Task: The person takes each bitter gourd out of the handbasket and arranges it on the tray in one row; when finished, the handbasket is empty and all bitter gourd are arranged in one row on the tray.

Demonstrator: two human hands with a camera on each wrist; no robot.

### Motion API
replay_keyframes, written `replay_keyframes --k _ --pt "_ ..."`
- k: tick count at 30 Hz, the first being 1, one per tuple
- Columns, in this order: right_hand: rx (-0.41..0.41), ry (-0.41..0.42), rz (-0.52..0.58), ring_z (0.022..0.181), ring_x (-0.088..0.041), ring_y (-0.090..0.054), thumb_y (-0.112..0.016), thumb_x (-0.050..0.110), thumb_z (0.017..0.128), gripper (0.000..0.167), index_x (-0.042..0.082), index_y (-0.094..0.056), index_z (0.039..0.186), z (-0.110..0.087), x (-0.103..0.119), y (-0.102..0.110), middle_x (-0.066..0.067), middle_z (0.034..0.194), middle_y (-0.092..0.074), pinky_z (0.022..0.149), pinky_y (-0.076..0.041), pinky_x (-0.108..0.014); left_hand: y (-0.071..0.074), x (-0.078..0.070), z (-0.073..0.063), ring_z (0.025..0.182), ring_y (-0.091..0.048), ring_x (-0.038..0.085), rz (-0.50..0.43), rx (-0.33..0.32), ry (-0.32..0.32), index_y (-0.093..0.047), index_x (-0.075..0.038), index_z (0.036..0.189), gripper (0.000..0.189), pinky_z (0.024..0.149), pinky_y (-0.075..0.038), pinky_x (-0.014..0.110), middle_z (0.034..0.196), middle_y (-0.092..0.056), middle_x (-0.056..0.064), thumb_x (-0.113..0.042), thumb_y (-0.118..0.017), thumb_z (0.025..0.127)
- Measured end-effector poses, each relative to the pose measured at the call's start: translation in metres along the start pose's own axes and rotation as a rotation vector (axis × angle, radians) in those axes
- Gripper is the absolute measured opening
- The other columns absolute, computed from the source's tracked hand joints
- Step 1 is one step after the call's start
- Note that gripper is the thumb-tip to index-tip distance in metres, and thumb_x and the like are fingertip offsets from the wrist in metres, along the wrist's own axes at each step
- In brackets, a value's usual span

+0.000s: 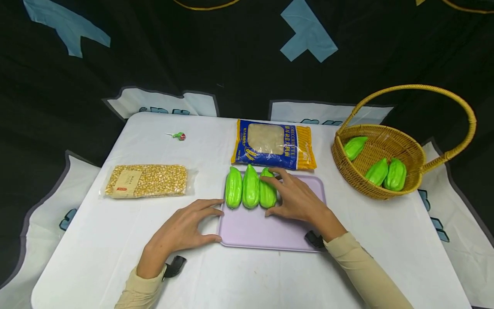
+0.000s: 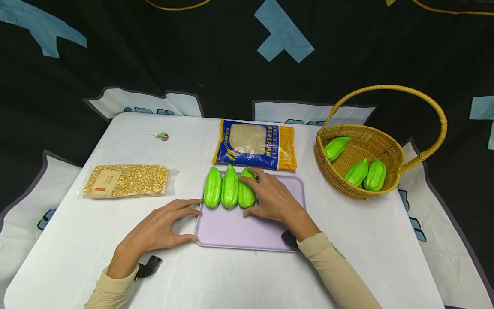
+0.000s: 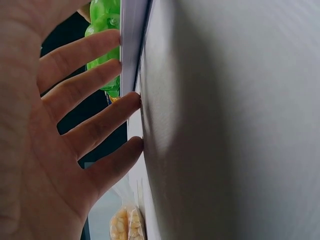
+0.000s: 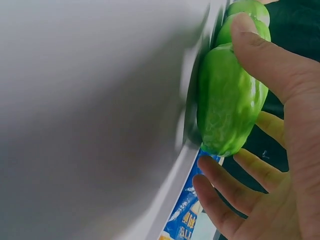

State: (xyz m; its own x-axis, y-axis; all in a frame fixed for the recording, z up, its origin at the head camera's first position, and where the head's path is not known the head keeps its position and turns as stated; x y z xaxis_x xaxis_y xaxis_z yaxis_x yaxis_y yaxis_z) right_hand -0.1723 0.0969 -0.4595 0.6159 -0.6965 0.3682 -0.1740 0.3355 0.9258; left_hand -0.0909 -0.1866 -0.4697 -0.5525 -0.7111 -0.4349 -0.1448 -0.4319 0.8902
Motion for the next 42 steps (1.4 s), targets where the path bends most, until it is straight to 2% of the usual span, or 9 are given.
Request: replay_keyframes --k 5,12,20,32,38,42 --pt "-0.005 -0.01 0.003 0.132 -0.037 -0.061 -0.093 0.063 0.076 0.102 0.027 -0.05 0.161 -0.003 -0.003 0.003 -0.011 0.167 -0.038 0.101 -0.06 -0.052 -0.001 0.0 -0.001 0.143 -0.057 0.021 0.012 -0.003 -0.002 -0.077 -0.022 0.128 0.064 0.118 -0.05 0.042 0.156 -0.06 -0.003 -0.058 -0.093 0.078" --pt "-0.018 -0.02 0.011 0.119 -0.031 -0.066 -0.087 0.067 0.081 0.096 0.028 -0.05 0.16 -0.01 -0.012 0.014 -0.009 0.165 -0.042 0.092 -0.062 -0.05 -0.001 -0.002 -0.002 0.142 -0.058 0.022 0.01 -0.009 -0.009 -0.079 -0.023 0.125 0.059 0.118 -0.051 0.043 0.155 -0.061 -0.003 -0.057 -0.093 0.079" --pt "-0.031 -0.086 0.011 0.139 -0.038 -0.057 -0.079 0.068 0.089 0.082 0.025 -0.056 0.156 -0.017 -0.031 0.036 -0.01 0.163 -0.045 0.107 -0.055 -0.062 -0.001 -0.003 -0.005 0.142 -0.058 0.022 0.003 -0.011 -0.013 -0.08 -0.023 0.123 0.054 0.116 -0.052 0.044 0.155 -0.061 -0.003 -0.055 -0.092 0.08" --pt "-0.105 -0.182 -0.021 0.136 -0.041 -0.058 -0.08 0.049 0.095 0.068 0.016 -0.06 0.151 -0.031 -0.074 0.075 -0.014 0.16 -0.049 0.104 -0.056 -0.065 -0.002 -0.005 -0.005 0.14 -0.059 0.02 -0.009 -0.013 -0.036 -0.082 -0.023 0.119 0.049 0.116 -0.052 0.042 0.153 -0.062 -0.005 -0.053 -0.092 0.082" --pt "-0.125 -0.249 -0.025 0.144 -0.045 -0.05 -0.079 0.039 0.098 0.064 0.017 -0.057 0.154 -0.04 -0.093 0.097 -0.014 0.162 -0.045 0.107 -0.051 -0.071 -0.003 -0.006 -0.004 0.14 -0.059 0.018 -0.023 -0.009 -0.03 -0.082 -0.023 0.117 0.046 0.116 -0.052 0.041 0.152 -0.063 -0.006 -0.051 -0.092 0.082" --pt "-0.119 -0.299 -0.036 0.146 -0.046 -0.047 -0.076 0.039 0.101 0.062 0.015 -0.056 0.154 -0.047 -0.104 0.111 -0.016 0.164 -0.043 0.111 -0.047 -0.073 -0.003 -0.007 -0.004 0.14 -0.06 0.019 -0.024 -0.013 -0.031 -0.082 -0.023 0.116 0.045 0.116 -0.052 0.041 0.151 -0.064 -0.006 -0.05 -0.093 0.082"
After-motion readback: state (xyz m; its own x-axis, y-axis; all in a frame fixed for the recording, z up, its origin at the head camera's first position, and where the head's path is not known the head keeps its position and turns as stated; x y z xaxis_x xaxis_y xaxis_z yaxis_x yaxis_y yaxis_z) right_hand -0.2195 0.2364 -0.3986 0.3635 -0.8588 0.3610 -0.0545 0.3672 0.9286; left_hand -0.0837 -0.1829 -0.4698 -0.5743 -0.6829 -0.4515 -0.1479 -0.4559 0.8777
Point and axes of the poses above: each hand's wrist, its own z-axis towards the middle knuckle, its own y-axis out of the back of the hand, x = y × z, the point moved 6 cm from there along z, towards the middle knuckle
